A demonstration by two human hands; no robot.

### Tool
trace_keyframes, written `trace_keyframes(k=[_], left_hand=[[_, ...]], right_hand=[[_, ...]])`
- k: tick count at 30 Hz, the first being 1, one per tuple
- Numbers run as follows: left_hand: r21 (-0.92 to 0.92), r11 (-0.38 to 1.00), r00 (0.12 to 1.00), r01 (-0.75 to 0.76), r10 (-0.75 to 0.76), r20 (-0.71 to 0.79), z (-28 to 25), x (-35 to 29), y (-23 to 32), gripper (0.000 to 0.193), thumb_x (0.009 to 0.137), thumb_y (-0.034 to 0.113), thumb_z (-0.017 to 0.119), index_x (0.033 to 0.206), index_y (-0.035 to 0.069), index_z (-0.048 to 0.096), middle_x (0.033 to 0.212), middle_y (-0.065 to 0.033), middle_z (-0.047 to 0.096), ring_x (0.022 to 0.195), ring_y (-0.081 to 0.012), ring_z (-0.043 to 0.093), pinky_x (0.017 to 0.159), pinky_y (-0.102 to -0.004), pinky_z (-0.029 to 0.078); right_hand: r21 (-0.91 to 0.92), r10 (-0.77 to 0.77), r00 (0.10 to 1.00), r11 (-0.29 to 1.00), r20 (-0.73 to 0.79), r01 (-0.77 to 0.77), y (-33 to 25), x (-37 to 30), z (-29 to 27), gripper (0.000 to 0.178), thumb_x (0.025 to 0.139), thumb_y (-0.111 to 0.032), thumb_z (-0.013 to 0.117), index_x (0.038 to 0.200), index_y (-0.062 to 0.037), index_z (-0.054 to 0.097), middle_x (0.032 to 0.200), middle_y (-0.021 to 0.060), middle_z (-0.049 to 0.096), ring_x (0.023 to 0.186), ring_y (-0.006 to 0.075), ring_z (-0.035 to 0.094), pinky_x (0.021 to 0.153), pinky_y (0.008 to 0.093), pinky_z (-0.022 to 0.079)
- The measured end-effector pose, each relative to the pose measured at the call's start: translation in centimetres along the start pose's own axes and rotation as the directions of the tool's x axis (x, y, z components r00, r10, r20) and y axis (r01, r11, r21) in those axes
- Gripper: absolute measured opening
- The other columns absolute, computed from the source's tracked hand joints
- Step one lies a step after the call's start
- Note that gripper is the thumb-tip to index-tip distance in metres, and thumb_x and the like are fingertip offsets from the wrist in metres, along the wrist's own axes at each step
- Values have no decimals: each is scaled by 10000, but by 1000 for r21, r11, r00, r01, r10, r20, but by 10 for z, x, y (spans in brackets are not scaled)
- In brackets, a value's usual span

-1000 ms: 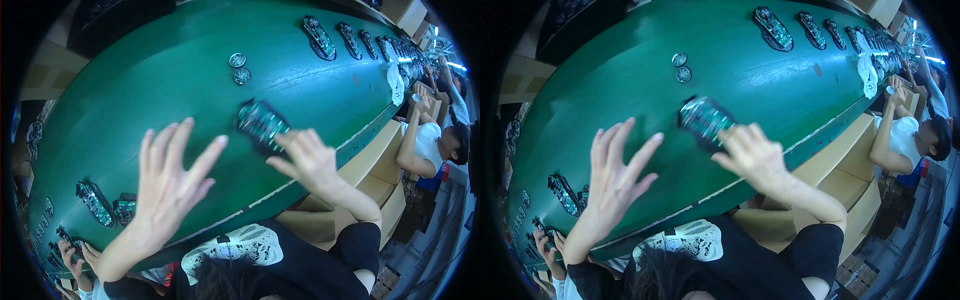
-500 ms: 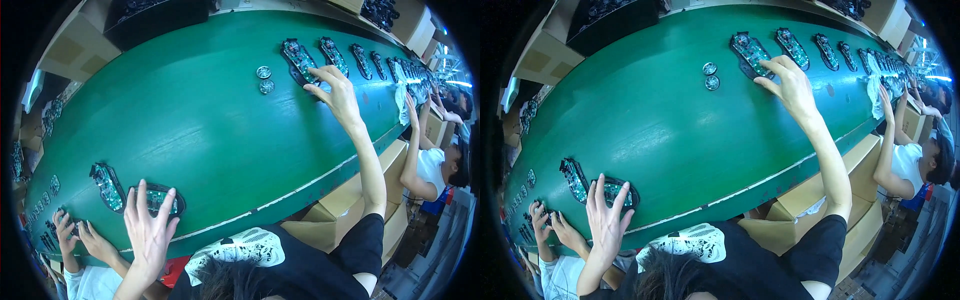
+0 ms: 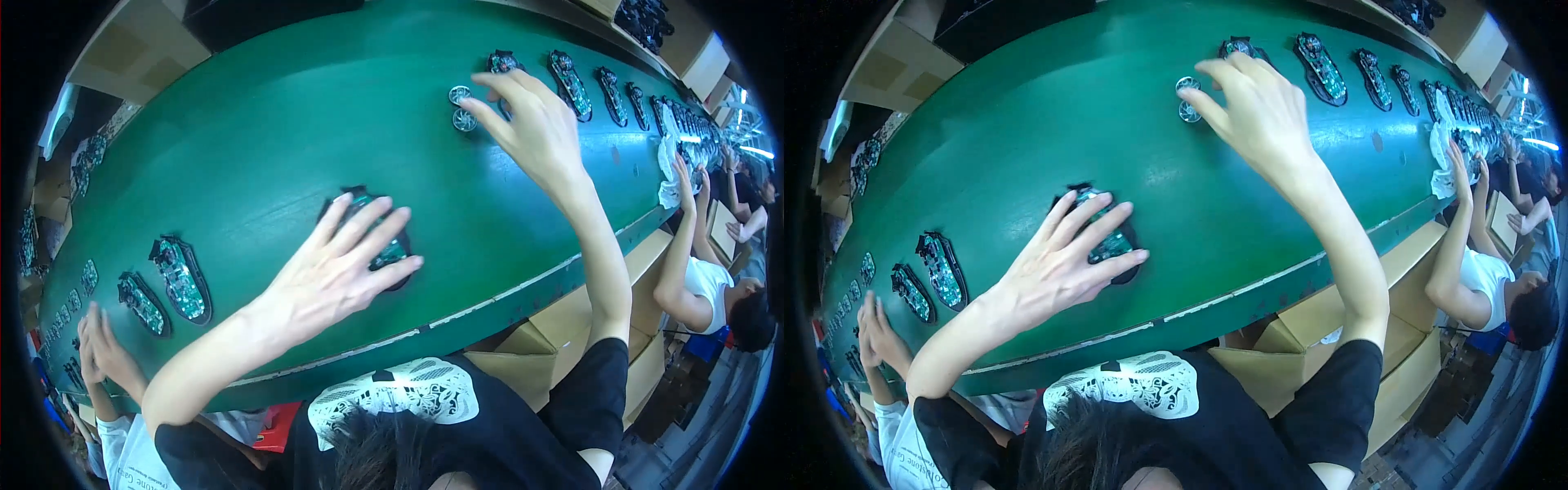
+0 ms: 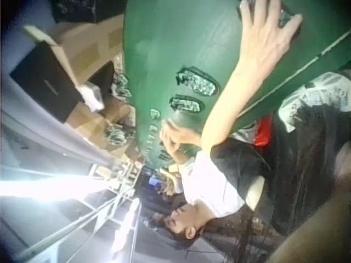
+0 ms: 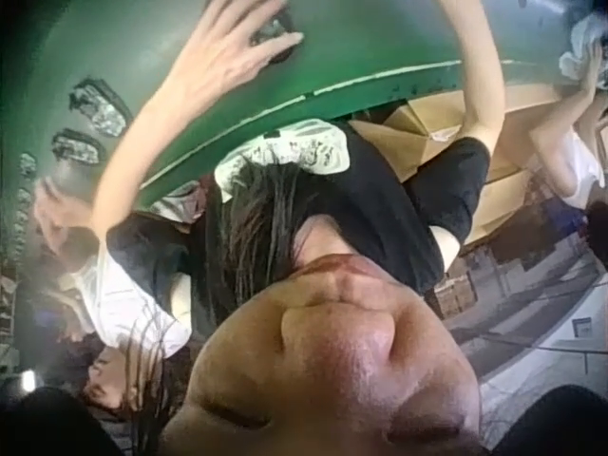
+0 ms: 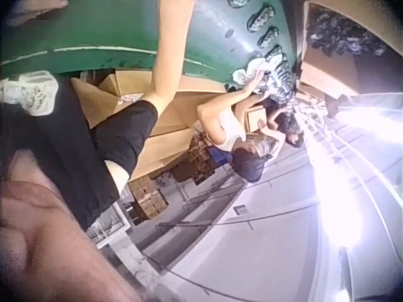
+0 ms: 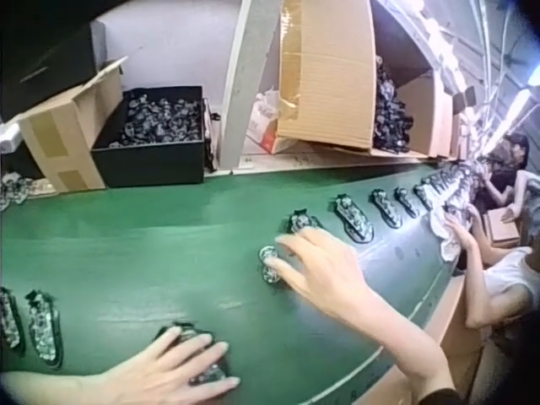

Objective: The person installs scroll wheels onto computer mouse bases on a conveyor line, unpacks mouse parts from plastic bags, and fits additional scroll wheels into mouse assemblies by hand.

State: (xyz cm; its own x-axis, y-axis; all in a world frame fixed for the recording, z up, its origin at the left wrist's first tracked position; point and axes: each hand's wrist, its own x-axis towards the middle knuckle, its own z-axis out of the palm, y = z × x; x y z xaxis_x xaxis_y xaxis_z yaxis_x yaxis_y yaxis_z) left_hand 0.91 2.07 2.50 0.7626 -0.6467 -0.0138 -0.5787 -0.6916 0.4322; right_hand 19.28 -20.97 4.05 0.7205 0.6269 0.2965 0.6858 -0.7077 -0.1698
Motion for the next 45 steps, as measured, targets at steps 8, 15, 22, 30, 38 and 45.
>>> trace_keyframes(k=[8,15,22,30,38,45], left_hand=[[18,969,965,245,-242,-99,-5,-21,1,885,606,122,858,1406,313,530,1521,-210,351,1363,-428,389,1103,-593,362],[5,983,969,183,-179,-167,24,-15,1,769,644,117,812,1353,289,567,1515,-243,339,1339,-422,423,1069,-474,450],[87,976,965,202,-183,-186,25,-7,9,738,666,174,809,1349,297,558,1535,-218,329,1358,-393,413,1085,-541,414],[66,970,963,234,-222,-153,18,-1,11,749,663,204,826,1351,314,552,1550,-201,323,1367,-365,410,1111,-541,376],[58,964,956,258,-246,-160,15,3,10,750,652,225,835,1340,340,561,1553,-188,326,1359,-351,413,1127,-530,357],[89,966,963,243,-229,-140,8,10,12,724,650,224,836,1319,338,584,1531,-189,352,1338,-344,429,1121,-528,364]], right_hand=[[126,40,964,989,263,-76,21,31,8,345,816,-305,759,983,-5,732,832,146,724,783,253,713,701,370,562],[658,31,848,617,529,-432,-43,-5,-20,274,820,-91,761,1079,-12,721,971,73,719,767,106,671,561,223,525],[698,-220,912,710,347,-95,-63,-27,0,342,792,40,701,1121,-55,697,1002,66,716,863,171,689,633,293,576],[634,-444,888,723,122,275,-60,-26,5,372,720,59,706,1073,-54,696,1017,83,713,899,262,690,717,360,579],[469,-331,930,855,163,222,-67,-31,-9,418,701,65,757,1097,-63,715,1099,86,709,941,267,694,729,337,583],[378,-343,935,880,88,288,-63,-41,-3,310,732,-60,756,1037,-43,703,988,61,665,811,223,652,592,316,554]])
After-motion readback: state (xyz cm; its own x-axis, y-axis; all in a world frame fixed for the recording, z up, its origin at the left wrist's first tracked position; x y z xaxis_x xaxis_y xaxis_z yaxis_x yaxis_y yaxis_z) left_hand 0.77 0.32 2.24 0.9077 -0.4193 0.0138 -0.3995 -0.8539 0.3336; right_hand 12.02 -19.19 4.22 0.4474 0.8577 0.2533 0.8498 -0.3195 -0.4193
